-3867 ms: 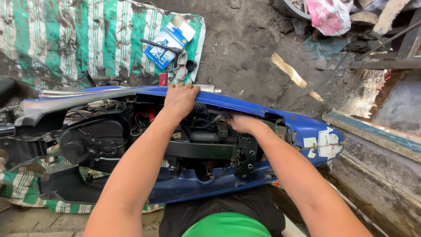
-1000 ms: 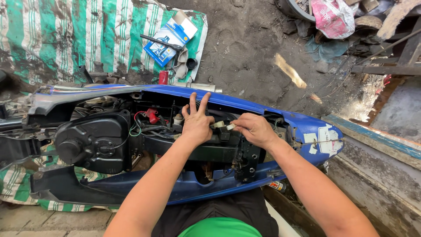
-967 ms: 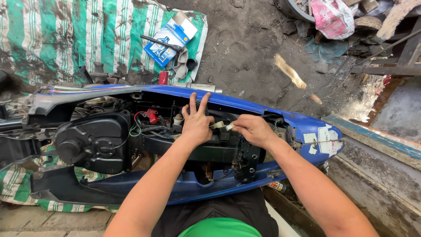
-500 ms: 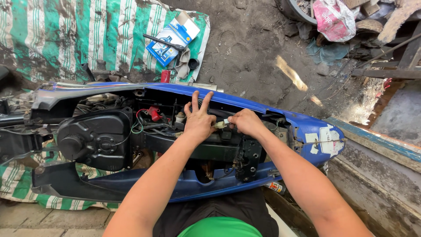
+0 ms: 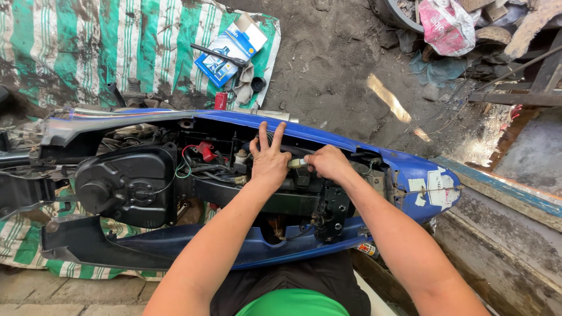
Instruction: Loosening bolts with a wrench and installing a plastic body panel on a motorcycle.
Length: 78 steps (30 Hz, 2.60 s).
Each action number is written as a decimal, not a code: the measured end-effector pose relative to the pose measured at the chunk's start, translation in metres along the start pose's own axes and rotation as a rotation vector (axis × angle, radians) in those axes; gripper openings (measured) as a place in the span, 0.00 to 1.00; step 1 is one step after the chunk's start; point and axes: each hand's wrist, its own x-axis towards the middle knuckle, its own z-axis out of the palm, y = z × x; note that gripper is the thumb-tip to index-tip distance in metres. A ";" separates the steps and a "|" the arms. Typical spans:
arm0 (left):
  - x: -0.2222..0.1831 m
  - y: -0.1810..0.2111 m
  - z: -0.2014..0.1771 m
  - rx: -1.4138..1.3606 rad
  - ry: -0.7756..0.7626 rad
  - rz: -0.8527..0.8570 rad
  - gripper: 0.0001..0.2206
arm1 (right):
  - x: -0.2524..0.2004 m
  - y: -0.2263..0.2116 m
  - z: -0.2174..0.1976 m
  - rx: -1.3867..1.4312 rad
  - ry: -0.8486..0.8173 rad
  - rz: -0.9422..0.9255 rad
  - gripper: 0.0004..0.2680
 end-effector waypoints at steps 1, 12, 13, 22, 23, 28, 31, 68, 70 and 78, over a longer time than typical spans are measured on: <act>-0.001 0.000 0.000 0.000 0.000 -0.002 0.09 | 0.000 0.000 0.001 -0.007 0.000 0.002 0.13; -0.001 -0.003 0.009 -0.040 0.057 0.026 0.09 | -0.011 -0.014 -0.002 -0.095 -0.049 -0.031 0.14; 0.000 -0.004 0.011 -0.040 0.057 0.026 0.11 | -0.016 -0.019 -0.004 -0.124 -0.068 -0.052 0.15; -0.004 -0.009 -0.011 -0.041 -0.037 0.069 0.13 | -0.013 -0.001 -0.007 -0.252 -0.233 -0.408 0.18; -0.005 -0.009 -0.011 -0.043 -0.038 0.069 0.13 | -0.014 0.001 -0.009 -0.252 -0.234 -0.406 0.18; -0.005 -0.016 0.001 -0.042 0.055 0.134 0.09 | -0.016 0.000 -0.012 -0.255 -0.085 -0.371 0.12; -0.008 -0.017 0.005 -0.070 0.071 0.165 0.08 | -0.008 0.008 -0.011 -0.239 -0.145 -0.358 0.12; -0.014 -0.039 -0.002 -0.098 0.215 0.265 0.16 | 0.073 0.037 0.024 0.101 -0.480 -0.428 0.11; -0.015 -0.040 -0.013 -0.065 0.073 0.253 0.20 | 0.076 0.042 0.029 -0.052 -0.413 -0.446 0.18; -0.022 -0.043 -0.037 0.011 0.022 0.263 0.22 | 0.025 0.012 0.033 -0.059 -0.235 -0.633 0.13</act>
